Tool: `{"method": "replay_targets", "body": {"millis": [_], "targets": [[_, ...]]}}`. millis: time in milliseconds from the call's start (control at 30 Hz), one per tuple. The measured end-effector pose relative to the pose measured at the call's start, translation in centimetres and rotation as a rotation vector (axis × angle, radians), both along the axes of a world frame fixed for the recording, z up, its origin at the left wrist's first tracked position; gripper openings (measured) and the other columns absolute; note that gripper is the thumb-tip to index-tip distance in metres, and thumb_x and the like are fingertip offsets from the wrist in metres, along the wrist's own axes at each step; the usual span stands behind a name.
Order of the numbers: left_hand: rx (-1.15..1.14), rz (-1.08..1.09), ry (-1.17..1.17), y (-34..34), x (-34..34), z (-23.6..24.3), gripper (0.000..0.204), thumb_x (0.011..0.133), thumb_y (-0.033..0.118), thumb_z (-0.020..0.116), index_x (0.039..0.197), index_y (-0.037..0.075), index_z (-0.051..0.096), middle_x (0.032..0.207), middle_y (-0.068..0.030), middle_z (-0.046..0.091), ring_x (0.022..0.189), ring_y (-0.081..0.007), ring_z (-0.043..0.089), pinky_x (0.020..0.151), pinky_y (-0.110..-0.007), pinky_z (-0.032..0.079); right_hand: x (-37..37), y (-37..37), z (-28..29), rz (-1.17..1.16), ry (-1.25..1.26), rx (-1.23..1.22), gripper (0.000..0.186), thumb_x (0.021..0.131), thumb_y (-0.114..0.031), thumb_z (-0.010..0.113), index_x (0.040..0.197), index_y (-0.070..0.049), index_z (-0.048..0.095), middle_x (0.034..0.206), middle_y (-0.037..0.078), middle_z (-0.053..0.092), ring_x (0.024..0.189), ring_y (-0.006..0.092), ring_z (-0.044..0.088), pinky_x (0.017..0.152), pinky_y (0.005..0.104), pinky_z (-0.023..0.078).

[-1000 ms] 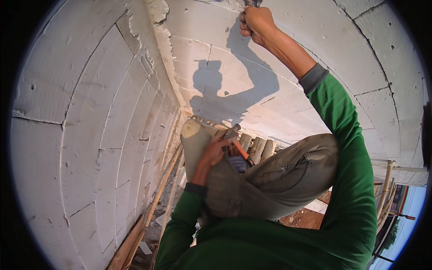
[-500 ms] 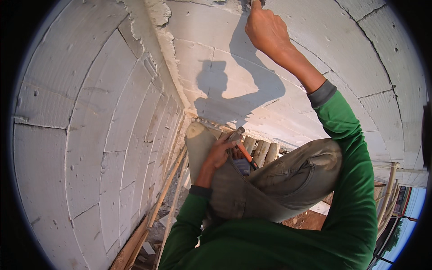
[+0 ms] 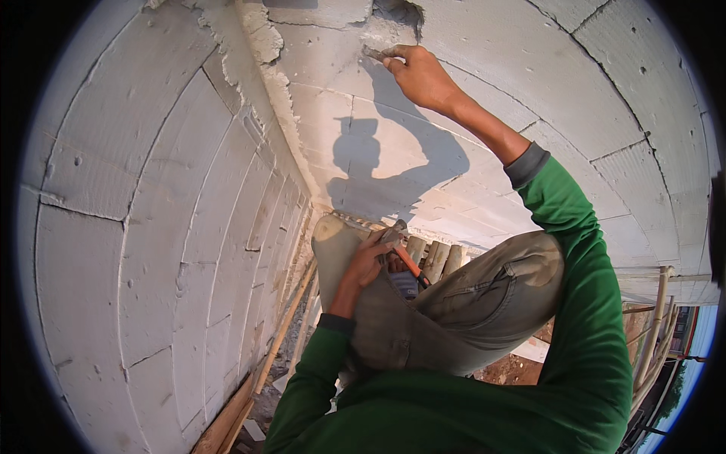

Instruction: The person uses a hammer and chisel to chip away at a white tiled wall, creating a small hole. They repeatedly strike the chisel and remove loose debris by hand.

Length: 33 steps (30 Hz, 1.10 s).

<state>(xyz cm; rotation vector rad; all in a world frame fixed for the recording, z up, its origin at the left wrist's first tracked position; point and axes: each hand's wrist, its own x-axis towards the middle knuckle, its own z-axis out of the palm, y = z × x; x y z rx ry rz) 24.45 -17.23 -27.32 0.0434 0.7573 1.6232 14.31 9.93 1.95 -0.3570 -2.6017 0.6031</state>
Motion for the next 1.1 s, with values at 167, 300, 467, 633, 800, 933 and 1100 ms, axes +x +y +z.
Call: {"method": "replay_targets", "body": {"millis": [167, 300, 467, 633, 800, 933, 1100], "targets": [[0.006, 0.037, -0.023, -0.9, 0.4, 0.0, 0.059, 0.099, 0.001, 0.056, 0.154, -0.004, 0.037, 0.139, -0.0152, 0.062, 0.115, -0.0181, 0.063, 0.085, -0.028, 0.055, -0.3, -3.5, 3.2, -0.186, -0.169, 0.235, 0.044, 0.092, -0.006, 0.051, 0.126, 0.021, 0.054, 0.09, 0.04, 0.068, 0.083, 0.051, 0.071, 0.074, 0.0541, 0.059], [-0.052, 0.016, 0.0, -0.1, 0.3, 2.5, 0.057, 0.099, 0.001, 0.056, 0.153, -0.004, 0.038, 0.139, -0.0151, 0.062, 0.114, -0.0182, 0.063, 0.086, -0.03, 0.055, -2.4, 0.7, 0.7, -0.245, -0.129, 0.536, 0.055, 0.086, -0.001, 0.054, 0.134, 0.023, 0.046, 0.082, 0.036, 0.069, 0.077, 0.0486, 0.072, 0.069, 0.0555, 0.059], [-0.015, 0.024, -0.023, 0.4, 0.3, 0.4, 0.055, 0.098, 0.0, 0.057, 0.151, -0.004, 0.041, 0.136, -0.0152, 0.063, 0.111, -0.0186, 0.064, 0.083, -0.031, 0.057, -1.7, 1.8, 0.7, -0.155, -0.099, 0.355, 0.05, 0.088, -0.002, 0.054, 0.134, 0.017, 0.049, 0.079, 0.035, 0.068, 0.076, 0.05, 0.071, 0.07, 0.0558, 0.058], [0.008, -0.01, -0.014, 0.4, 0.1, -0.1, 0.056, 0.098, 0.001, 0.057, 0.151, -0.004, 0.042, 0.139, -0.0135, 0.062, 0.115, -0.017, 0.062, 0.087, -0.03, 0.055, -0.2, -0.8, 0.9, -0.109, -0.152, 0.269, 0.047, 0.091, -0.005, 0.056, 0.134, 0.012, 0.052, 0.079, 0.035, 0.068, 0.074, 0.0504, 0.071, 0.068, 0.0574, 0.057], [-0.027, 0.039, -0.023, -0.1, 0.7, 0.7, 0.057, 0.098, 0.001, 0.057, 0.152, -0.005, 0.04, 0.14, -0.0137, 0.061, 0.112, -0.0165, 0.062, 0.085, -0.028, 0.056, -1.9, -1.6, 3.5, -0.2, -0.044, 0.514, 0.051, 0.092, -0.006, 0.057, 0.14, 0.011, 0.049, 0.076, 0.033, 0.068, 0.063, 0.0425, 0.071, 0.056, 0.0504, 0.058], [-0.013, 0.016, -0.026, -0.2, 0.3, 0.1, 0.058, 0.098, 0.001, 0.057, 0.153, -0.005, 0.037, 0.139, -0.0145, 0.061, 0.112, -0.0163, 0.063, 0.085, -0.028, 0.057, -2.1, 0.1, 1.3, -0.211, -0.04, 0.833, 0.066, 0.089, -0.004, 0.06, 0.15, 0.011, 0.04, 0.07, 0.029, 0.068, 0.058, 0.0348, 0.072, 0.048, 0.0462, 0.057], [-0.02, 0.029, -0.017, -0.5, 0.3, 1.0, 0.06, 0.098, 0.001, 0.057, 0.154, -0.006, 0.036, 0.138, -0.0156, 0.061, 0.11, -0.0167, 0.063, 0.086, -0.028, 0.057, -1.2, -0.7, 1.6, -0.19, -0.146, 0.861, 0.056, 0.086, -0.001, 0.058, 0.14, 0.013, 0.05, 0.085, 0.03, 0.072, 0.066, 0.0403, 0.074, 0.057, 0.0479, 0.06]]}}
